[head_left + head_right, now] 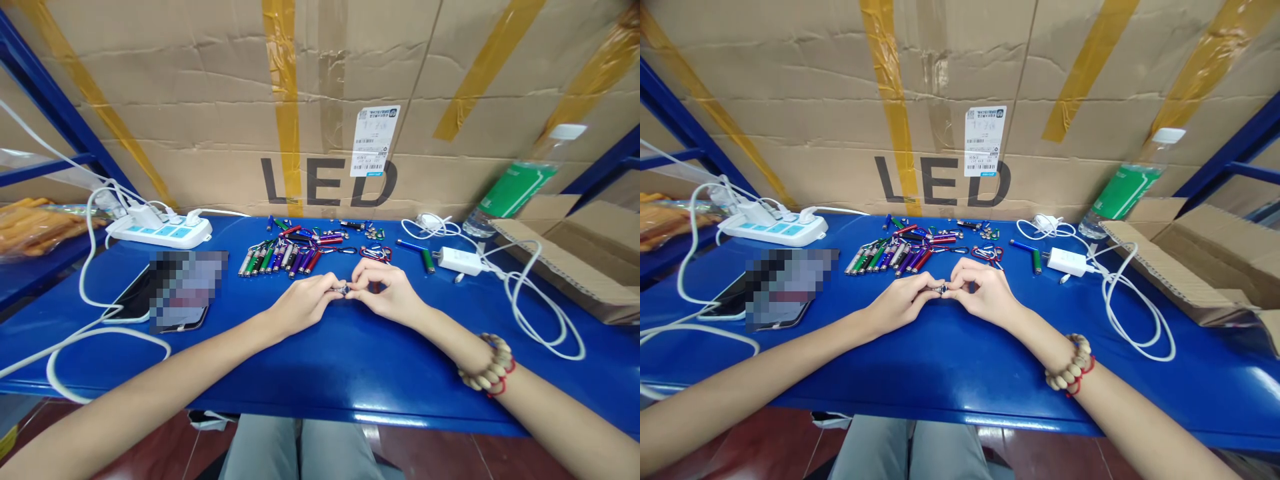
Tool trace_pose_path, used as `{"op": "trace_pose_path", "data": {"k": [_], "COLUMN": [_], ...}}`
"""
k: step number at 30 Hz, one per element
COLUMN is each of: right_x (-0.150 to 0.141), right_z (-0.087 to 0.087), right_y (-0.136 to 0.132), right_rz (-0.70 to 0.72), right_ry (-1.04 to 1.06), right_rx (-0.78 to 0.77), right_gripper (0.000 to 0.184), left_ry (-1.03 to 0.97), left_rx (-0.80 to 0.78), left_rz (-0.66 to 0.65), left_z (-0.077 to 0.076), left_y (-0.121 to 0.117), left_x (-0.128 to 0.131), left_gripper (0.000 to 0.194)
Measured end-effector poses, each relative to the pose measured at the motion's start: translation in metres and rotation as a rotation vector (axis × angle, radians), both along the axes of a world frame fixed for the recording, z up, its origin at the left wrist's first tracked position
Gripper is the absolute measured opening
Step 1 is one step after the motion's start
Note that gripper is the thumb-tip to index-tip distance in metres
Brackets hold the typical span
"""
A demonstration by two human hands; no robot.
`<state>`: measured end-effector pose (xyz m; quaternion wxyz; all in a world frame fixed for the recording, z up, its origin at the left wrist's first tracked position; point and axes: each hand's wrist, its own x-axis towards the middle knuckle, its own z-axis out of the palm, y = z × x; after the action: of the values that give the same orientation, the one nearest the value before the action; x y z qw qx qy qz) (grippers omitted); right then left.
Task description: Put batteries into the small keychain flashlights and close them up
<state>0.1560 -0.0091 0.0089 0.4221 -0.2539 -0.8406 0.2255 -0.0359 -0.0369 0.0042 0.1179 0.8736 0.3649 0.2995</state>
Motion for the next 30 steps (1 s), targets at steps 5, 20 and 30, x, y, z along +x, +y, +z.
{"op": "trace_pose_path", "data": {"k": [5,20,30], "right_x": [-0.0017,-0.0059,-0.0055], "right_z": [0.0028,0.0046,0.0077], "right_y": [-0.0026,-0.0033,0.0011], "right_rz": [0.003,-0.115,-0.077], "right_ry": [0.016,-0.048,0.034], "right_rx": [0.000,-0.092,-0.204], "right_gripper": [0.023,0.026,0.023], "left_ry": [0.003,0.040,-0.026], "left_rx": [0.031,0.172,0.075], "left_rz": [0.022,0.081,0.131], "left_z": [0.0008,-0.0033,0.0032], "left_y": [-0.0017,0.0010,0.0006], "left_x": [0.0000,0.0004,0.0023], "left_gripper": [0.013,0.020,0.012]}}
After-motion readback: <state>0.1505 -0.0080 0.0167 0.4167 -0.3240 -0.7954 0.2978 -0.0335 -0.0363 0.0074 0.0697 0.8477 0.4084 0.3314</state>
